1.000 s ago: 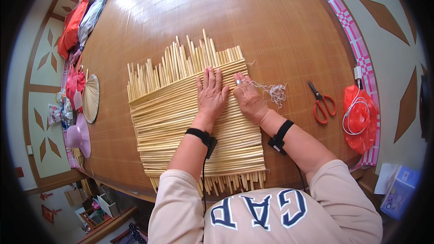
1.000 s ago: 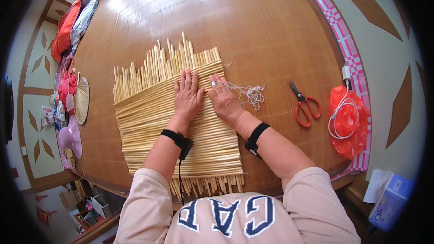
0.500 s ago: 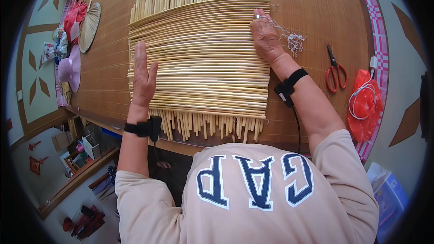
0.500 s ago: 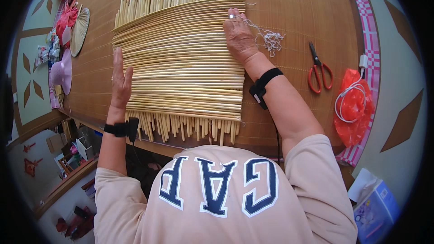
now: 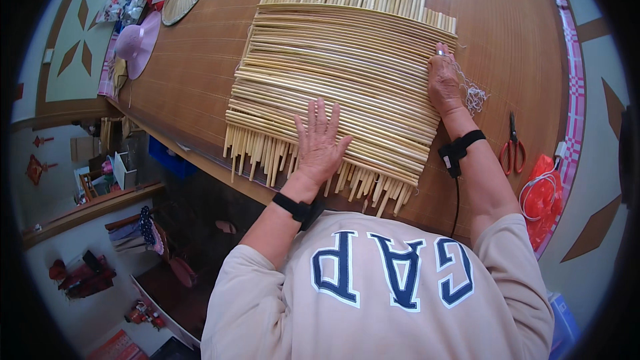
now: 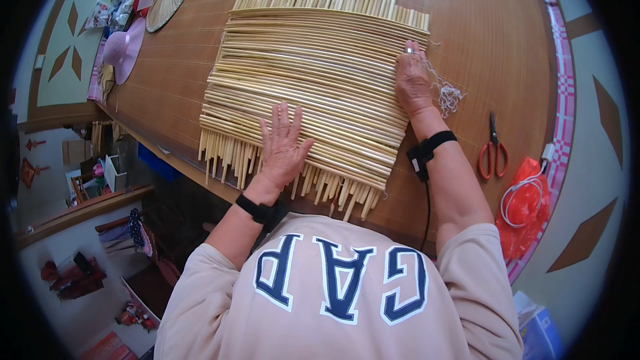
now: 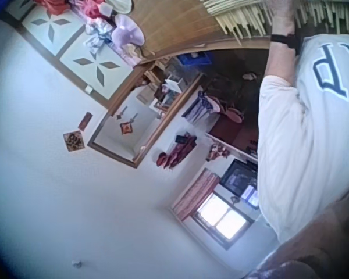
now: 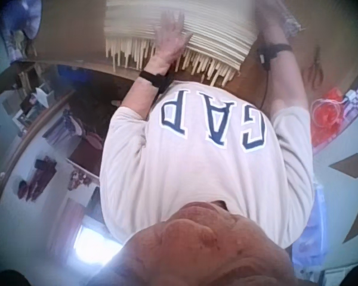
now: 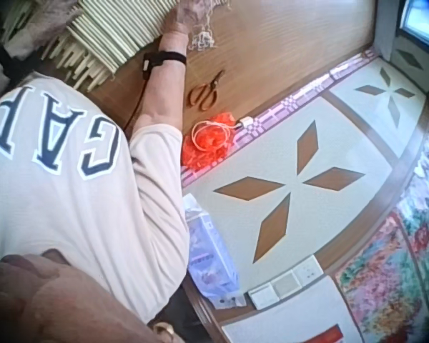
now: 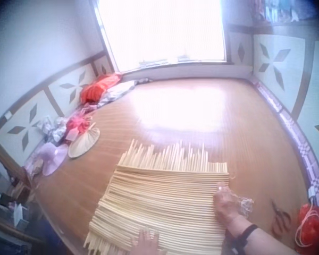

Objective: Weaving a mat using long wooden or bamboo sticks and thread.

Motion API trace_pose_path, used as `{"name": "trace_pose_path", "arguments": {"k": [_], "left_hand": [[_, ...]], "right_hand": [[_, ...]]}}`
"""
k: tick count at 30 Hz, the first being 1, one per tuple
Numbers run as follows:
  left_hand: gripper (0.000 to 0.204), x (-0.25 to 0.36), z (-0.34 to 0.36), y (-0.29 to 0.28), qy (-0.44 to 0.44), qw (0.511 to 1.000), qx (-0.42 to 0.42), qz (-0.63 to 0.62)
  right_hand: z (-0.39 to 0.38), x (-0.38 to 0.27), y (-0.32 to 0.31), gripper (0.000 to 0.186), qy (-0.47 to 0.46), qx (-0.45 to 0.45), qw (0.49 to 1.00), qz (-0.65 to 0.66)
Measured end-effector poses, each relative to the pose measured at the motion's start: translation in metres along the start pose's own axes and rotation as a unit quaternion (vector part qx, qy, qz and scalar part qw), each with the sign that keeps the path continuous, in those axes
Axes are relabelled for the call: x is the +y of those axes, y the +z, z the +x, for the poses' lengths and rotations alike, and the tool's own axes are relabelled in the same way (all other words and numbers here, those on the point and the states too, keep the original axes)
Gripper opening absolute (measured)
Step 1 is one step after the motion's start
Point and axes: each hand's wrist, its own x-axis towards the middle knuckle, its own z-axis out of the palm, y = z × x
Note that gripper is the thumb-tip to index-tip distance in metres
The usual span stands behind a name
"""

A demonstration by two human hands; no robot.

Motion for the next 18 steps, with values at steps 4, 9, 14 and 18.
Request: {"name": "trace_pose_path", "arguments": {"k": [4, 9, 14, 18], "left_hand": [[0.07, -0.003, -0.003, 0.022, -0.02, 0.999, -0.006, 0.042], [0.071, -0.001, 0.0, 0.021, -0.029, 0.998, -0.029, 0.038], [0.072, -0.001, 0.001, 0.014, -0.023, 0.998, -0.046, 0.035], [0.068, 0.004, 0.008, -0.011, -0.066, 0.992, -0.112, -0.006]], "right_hand": [[0.002, -0.006, -0.001, 0.011, 0.0, -0.007, 1.0, -0.001], [0.002, -0.007, -0.003, 0.01, 0.001, -0.003, 1.0, -0.012], [0.004, -0.011, -0.006, 0.01, 0.003, 0.004, 1.0, 0.005], [0.0, -0.008, -0.004, 0.011, -0.001, 0.001, 1.0, -0.013]]}}
